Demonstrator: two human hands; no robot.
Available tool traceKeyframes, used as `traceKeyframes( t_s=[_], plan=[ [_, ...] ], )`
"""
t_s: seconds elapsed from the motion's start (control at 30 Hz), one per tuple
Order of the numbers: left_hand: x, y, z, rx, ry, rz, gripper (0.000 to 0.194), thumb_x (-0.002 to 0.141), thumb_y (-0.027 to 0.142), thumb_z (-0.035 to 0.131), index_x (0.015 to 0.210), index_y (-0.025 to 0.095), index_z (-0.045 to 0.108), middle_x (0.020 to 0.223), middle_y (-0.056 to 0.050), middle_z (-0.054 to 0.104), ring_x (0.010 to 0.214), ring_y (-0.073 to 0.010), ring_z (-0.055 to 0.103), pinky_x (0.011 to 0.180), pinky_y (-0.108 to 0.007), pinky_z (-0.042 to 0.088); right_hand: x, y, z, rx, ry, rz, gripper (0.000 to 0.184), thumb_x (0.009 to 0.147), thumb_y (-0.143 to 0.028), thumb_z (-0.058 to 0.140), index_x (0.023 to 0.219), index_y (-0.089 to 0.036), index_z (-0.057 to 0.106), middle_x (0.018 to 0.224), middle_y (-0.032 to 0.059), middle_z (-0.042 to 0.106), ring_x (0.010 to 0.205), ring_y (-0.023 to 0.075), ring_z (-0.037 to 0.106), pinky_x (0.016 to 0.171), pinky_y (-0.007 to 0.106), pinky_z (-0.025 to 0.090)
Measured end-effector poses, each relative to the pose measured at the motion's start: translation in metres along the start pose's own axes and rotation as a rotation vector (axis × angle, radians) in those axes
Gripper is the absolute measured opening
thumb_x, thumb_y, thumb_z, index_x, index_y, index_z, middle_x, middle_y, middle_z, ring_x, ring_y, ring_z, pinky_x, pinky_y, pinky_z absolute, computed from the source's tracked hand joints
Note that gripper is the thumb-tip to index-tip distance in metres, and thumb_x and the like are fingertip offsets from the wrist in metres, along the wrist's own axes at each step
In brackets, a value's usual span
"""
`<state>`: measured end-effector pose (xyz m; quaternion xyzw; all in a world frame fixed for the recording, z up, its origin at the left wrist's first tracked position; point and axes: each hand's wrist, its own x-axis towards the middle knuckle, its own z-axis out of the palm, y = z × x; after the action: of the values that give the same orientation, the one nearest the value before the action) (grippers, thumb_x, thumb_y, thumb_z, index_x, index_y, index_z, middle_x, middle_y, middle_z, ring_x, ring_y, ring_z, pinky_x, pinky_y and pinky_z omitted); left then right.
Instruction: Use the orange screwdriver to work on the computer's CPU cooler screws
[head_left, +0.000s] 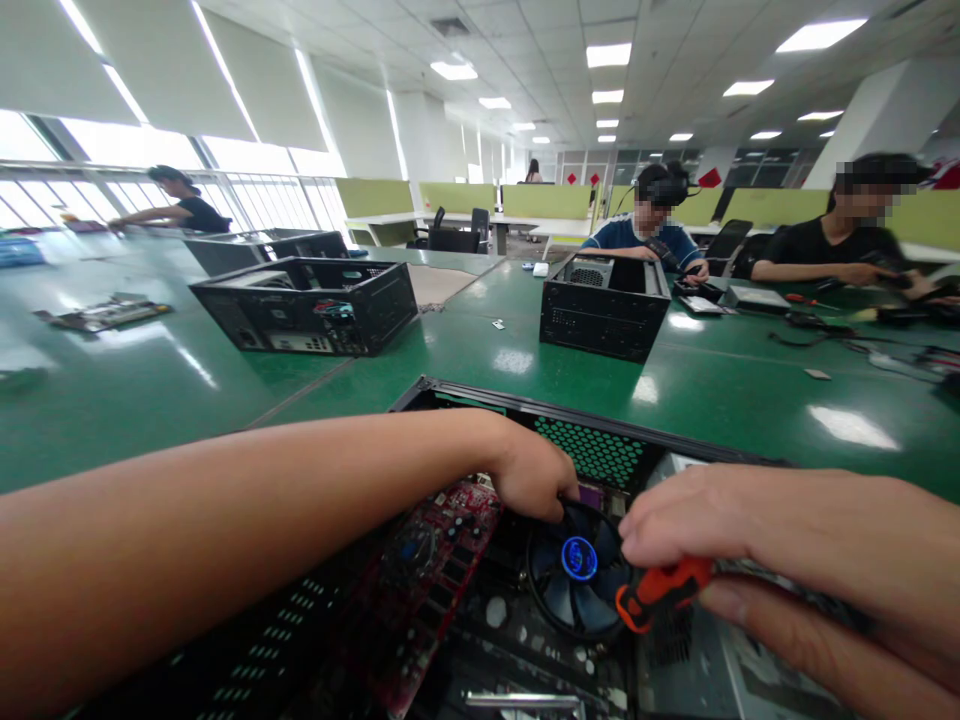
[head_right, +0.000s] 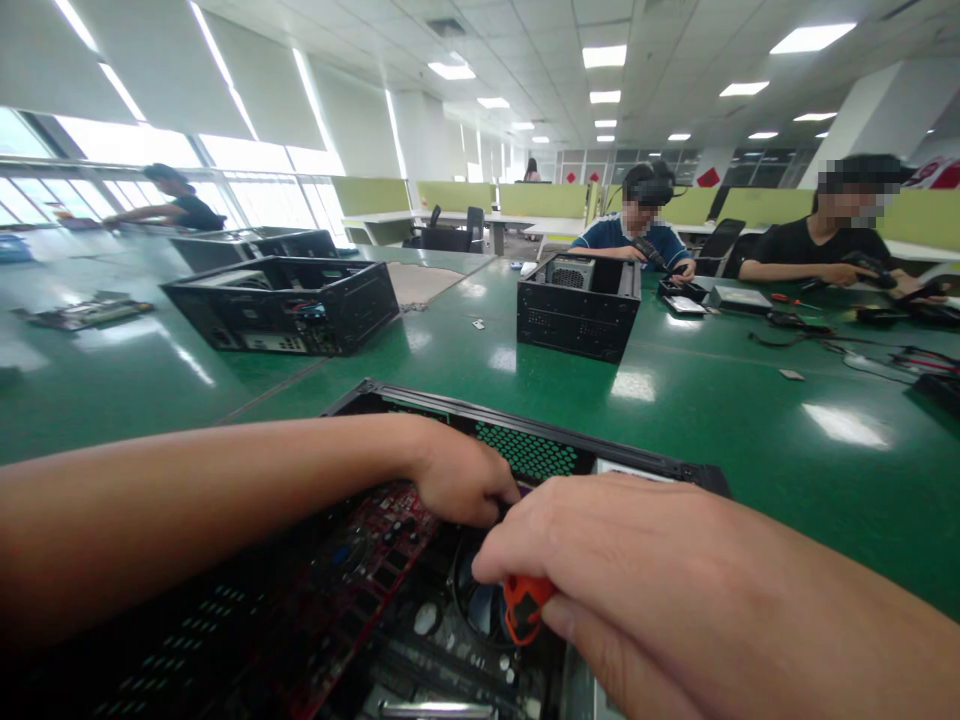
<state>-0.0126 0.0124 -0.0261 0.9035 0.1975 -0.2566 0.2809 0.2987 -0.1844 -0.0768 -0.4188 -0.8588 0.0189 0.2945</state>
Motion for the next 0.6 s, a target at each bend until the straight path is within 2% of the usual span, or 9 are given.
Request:
traceKeyframes(
  t_s=[0.07,0.1,0.17,0.23,0.27,0.3,0.43,0.53,0.6],
  plan=[
    [0.0,0.001,-0.001,0.026,-0.022,-0.004,0.025,0.094,0.023,0.076,0.109,0.028,0.096,0.109,-0.002,0.098,0.112,-0.0311,0.088,0.103,-0.037,0.068,0.009,-0.006,0.0,0.013,-0.012,-0.033,0.043,0.124,-0.063,0.085,0.162,-0.042,0.091,0.156,-0.0014,0.098,0.133,0.0313,0.096,0.104,0.033,0.079],
    [0.0,0.002,-0.001,0.036,-0.028,-0.006,0.025,0.095,0.023,0.075,0.109,0.027,0.096,0.111,-0.003,0.098,0.113,-0.0308,0.088,0.104,-0.036,0.068,0.019,-0.013,-0.001,0.037,-0.026,-0.021,0.042,0.123,-0.054,0.088,0.164,-0.044,0.088,0.159,-0.0022,0.097,0.138,0.0322,0.095,0.106,0.034,0.079],
    [0.0,0.003,-0.001,0.045,-0.036,-0.015,0.024,0.097,0.023,0.075,0.11,0.027,0.095,0.112,-0.002,0.098,0.114,-0.0304,0.088,0.104,-0.035,0.068,0.045,-0.033,-0.006,0.1,-0.049,-0.076,0.037,0.122,-0.045,0.082,0.159,-0.043,0.085,0.144,-0.002,0.101,0.13,0.0326,0.097,0.094,0.033,0.08],
    [0.001,0.004,-0.001,0.046,-0.039,-0.025,0.023,0.097,0.022,0.075,0.11,0.027,0.094,0.109,-0.001,0.097,0.113,-0.0304,0.087,0.104,-0.035,0.068,0.07,-0.054,-0.013,0.079,-0.081,-0.099,0.023,0.124,-0.049,0.072,0.141,-0.041,0.086,0.124,-0.0006,0.102,0.107,0.0293,0.099,0.077,0.03,0.078],
    [0.001,0.004,-0.001,0.05,-0.041,-0.025,0.023,0.098,0.022,0.075,0.11,0.027,0.094,0.109,-0.002,0.097,0.113,-0.0305,0.087,0.104,-0.035,0.068,0.078,-0.062,-0.016,0.052,-0.088,-0.054,0.02,0.125,-0.054,0.073,0.133,-0.041,0.086,0.12,-0.001,0.101,0.099,0.0273,0.099,0.066,0.027,0.074],
    [0.001,0.004,-0.001,0.058,-0.044,-0.022,0.023,0.099,0.021,0.075,0.111,0.026,0.094,0.111,-0.003,0.098,0.113,-0.0306,0.087,0.104,-0.035,0.068,0.084,-0.068,-0.018,0.061,-0.104,-0.017,0.021,0.124,-0.058,0.075,0.128,-0.04,0.086,0.114,-0.0022,0.101,0.093,0.0268,0.099,0.062,0.028,0.074],
    [0.0,0.005,-0.001,0.085,-0.055,0.003,0.024,0.108,0.021,0.07,0.113,0.022,0.093,0.12,-0.008,0.099,0.115,-0.0307,0.088,0.103,-0.035,0.067,0.086,-0.072,-0.024,0.039,-0.119,-0.024,0.032,0.124,-0.068,0.071,0.124,-0.04,0.088,0.114,0.0021,0.1,0.091,0.0309,0.098,0.062,0.033,0.076],
    [0.0,0.006,-0.001,0.064,-0.055,0.012,0.023,0.109,0.023,0.07,0.109,0.023,0.093,0.12,-0.008,0.099,0.116,-0.0314,0.089,0.102,-0.036,0.067,0.083,-0.07,-0.025,0.0,-0.122,-0.09,0.032,0.128,-0.052,0.062,0.133,-0.039,0.092,0.123,0.0046,0.101,0.099,0.0304,0.098,0.071,0.032,0.079],
    [-0.001,0.006,-0.002,0.064,-0.044,0.003,0.022,0.108,0.023,0.071,0.108,0.023,0.094,0.12,-0.008,0.1,0.115,-0.032,0.089,0.102,-0.037,0.067,0.083,-0.07,-0.024,0.042,-0.108,-0.095,0.032,0.125,-0.047,0.067,0.141,-0.039,0.094,0.126,0.0042,0.102,0.106,0.0311,0.098,0.079,0.033,0.08]
  ],
)
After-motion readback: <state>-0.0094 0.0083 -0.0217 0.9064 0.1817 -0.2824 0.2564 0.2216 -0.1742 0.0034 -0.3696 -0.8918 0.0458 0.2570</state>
